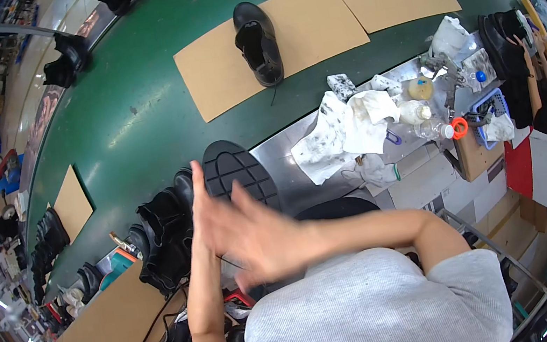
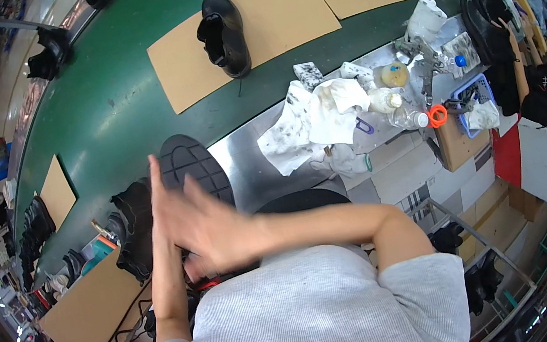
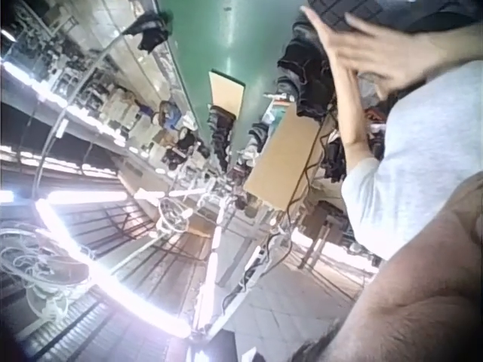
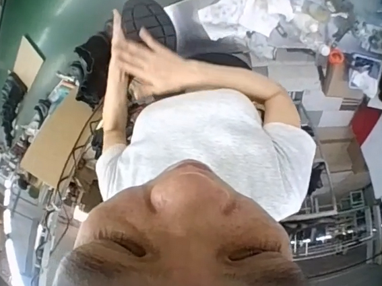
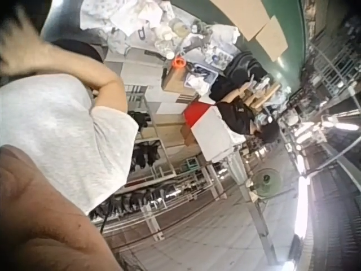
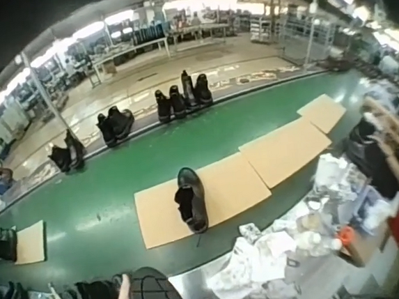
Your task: Cleaning and inspecting black leather boots on a factory production line.
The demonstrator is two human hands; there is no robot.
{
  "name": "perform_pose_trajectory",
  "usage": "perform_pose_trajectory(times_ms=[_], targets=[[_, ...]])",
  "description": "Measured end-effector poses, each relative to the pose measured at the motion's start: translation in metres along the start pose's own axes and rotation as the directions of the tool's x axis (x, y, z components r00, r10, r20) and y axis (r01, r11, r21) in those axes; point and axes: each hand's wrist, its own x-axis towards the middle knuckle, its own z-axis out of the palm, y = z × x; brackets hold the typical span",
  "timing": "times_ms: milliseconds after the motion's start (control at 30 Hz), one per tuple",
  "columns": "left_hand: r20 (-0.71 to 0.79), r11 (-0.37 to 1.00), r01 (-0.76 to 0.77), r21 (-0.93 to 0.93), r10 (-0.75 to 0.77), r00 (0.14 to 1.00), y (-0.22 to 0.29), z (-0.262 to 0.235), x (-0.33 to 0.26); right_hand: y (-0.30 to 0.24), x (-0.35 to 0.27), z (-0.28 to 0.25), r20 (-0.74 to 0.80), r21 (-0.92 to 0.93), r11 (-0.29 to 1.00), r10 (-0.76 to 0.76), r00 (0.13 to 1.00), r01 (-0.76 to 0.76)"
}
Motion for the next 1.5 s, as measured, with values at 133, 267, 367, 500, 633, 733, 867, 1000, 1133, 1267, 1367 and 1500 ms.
perform_pose_trajectory(times_ms=[133, 267, 367, 500, 633, 733, 867, 1000, 1133, 1267, 1367, 1500], targets=[[-0.092, 0.968, 0.046, -0.246, -0.070, 0.993, -0.001, 0.029, -0.002, 0.008, -0.010, 0.009, 0.006, 0.000, 0.999, -0.041, 0.999, 0.041], [-0.125, 0.990, -0.047, -0.133, 0.030, 0.992, -0.026, 0.030, 0.004, 0.072, 0.021, -0.025, -0.385, -0.170, 0.850, 0.409, 0.827, -0.499], [-0.131, 0.970, -0.183, -0.162, 0.162, 0.978, -0.078, -0.026, 0.037, 0.050, 0.020, -0.014, -0.331, -0.114, 0.934, 0.286, 0.899, -0.339], [-0.112, 0.934, -0.345, -0.098, 0.334, 0.936, -0.073, -0.001, 0.028, 0.041, 0.007, -0.016, -0.187, -0.106, 0.981, 0.143, 0.972, -0.165], [-0.088, 0.981, -0.080, -0.177, 0.065, 0.994, -0.041, 0.025, 0.015, 0.084, 0.027, -0.032, -0.336, -0.152, 0.906, 0.329, 0.882, -0.396], [-0.140, 0.989, -0.126, -0.076, 0.114, 0.984, -0.044, 0.022, 0.008, 0.031, 0.005, -0.011, -0.213, -0.180, 0.970, 0.125, 0.969, -0.165], [-0.161, 0.982, 0.000, -0.187, -0.031, 0.986, -0.036, 0.005, 0.016, 0.012, -0.053, 0.005, -0.054, 0.326, 0.945, 0.051, 0.997, -0.031], [-0.195, 0.968, -0.045, -0.245, -0.004, 0.981, -0.037, 0.001, 0.024, 0.026, -0.122, -0.027, 0.034, 0.664, 0.417, 0.812, 0.583, -0.620], [-0.208, 0.984, -0.052, -0.168, 0.016, 0.978, -0.035, 0.027, 0.022, 0.033, -0.123, -0.016, -0.381, 0.682, 0.577, 0.805, 0.455, -0.449], [-0.125, 0.995, 0.038, -0.091, -0.049, 0.991, -0.039, 0.051, 0.023, 0.031, -0.066, -0.015, -0.561, 0.404, 0.830, 0.558, 0.612, -0.386], [-0.054, 0.993, 0.013, -0.118, -0.019, 0.998, -0.045, 0.039, 0.021, 0.049, -0.076, -0.007, -0.489, 0.463, 0.812, 0.569, 0.661, -0.356], [-0.098, 0.991, 0.022, -0.129, -0.035, 0.995, -0.043, 0.038, 0.017, 0.071, -0.158, 0.006, -0.543, 0.484, 0.643, 0.752, 0.373, -0.593]])
